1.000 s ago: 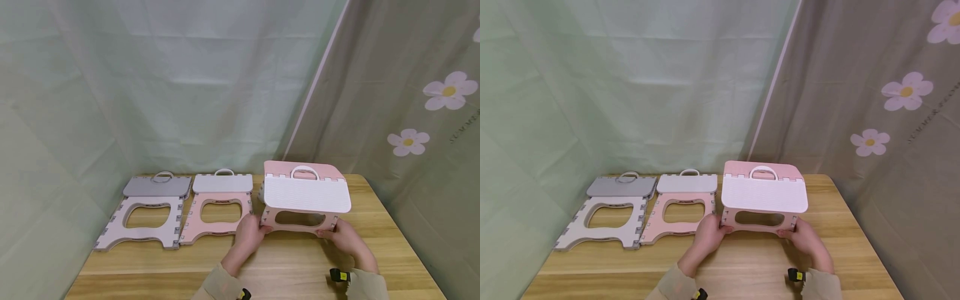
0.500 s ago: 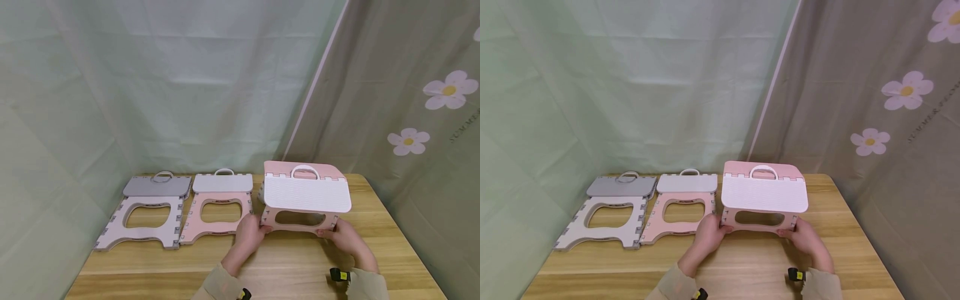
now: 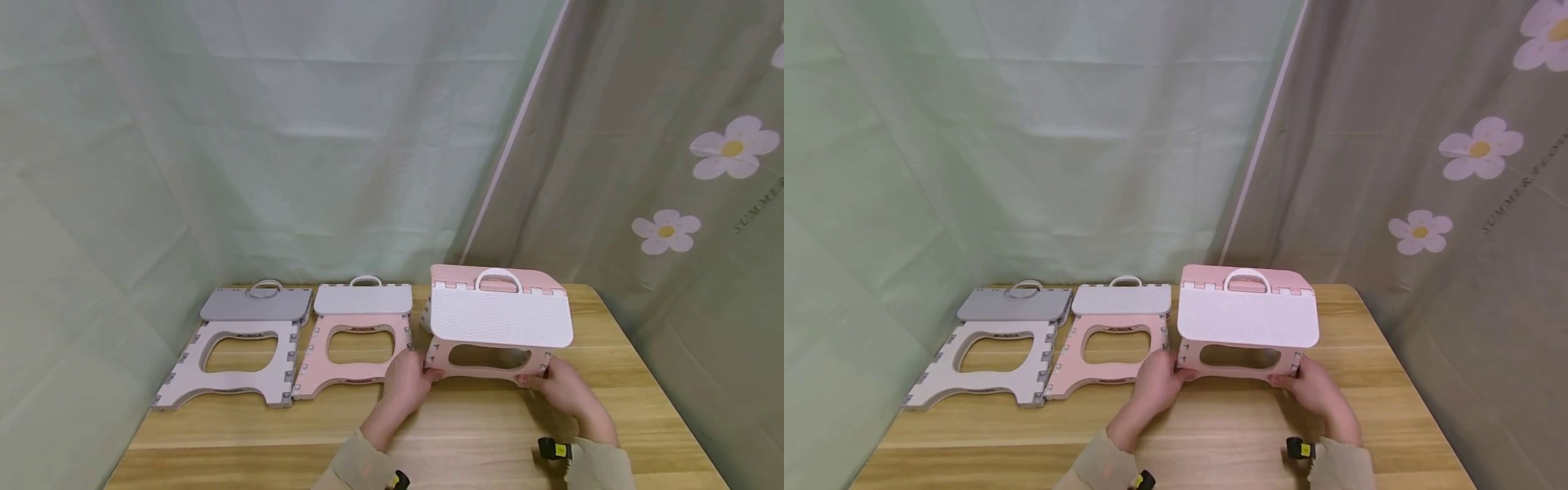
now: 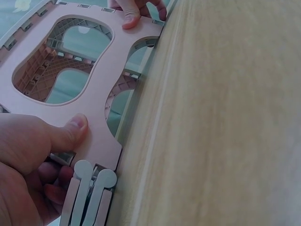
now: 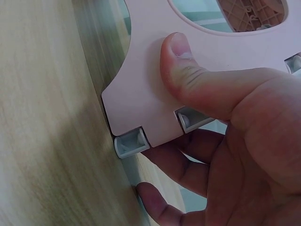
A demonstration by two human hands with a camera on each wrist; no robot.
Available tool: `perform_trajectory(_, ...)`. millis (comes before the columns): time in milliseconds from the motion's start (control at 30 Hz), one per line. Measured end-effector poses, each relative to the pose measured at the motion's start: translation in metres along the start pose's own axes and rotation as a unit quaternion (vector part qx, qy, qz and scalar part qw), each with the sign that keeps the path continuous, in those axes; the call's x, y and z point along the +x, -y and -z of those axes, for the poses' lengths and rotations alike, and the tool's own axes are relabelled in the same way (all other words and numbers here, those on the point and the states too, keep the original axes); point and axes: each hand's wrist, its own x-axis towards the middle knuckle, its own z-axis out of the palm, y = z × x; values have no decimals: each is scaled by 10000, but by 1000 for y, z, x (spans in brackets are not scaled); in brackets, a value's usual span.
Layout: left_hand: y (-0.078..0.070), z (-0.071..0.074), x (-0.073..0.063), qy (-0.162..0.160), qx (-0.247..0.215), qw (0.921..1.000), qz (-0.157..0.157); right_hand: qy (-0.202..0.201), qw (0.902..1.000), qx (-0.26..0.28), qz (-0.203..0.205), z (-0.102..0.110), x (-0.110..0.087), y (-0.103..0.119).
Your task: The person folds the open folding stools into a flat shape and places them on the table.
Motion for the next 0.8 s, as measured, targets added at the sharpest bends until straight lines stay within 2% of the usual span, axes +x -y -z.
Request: perform_trajectory(800, 3, 0, 1, 41, -25, 10000, -85, 59, 9998, 180, -67, -1, 1, -2)
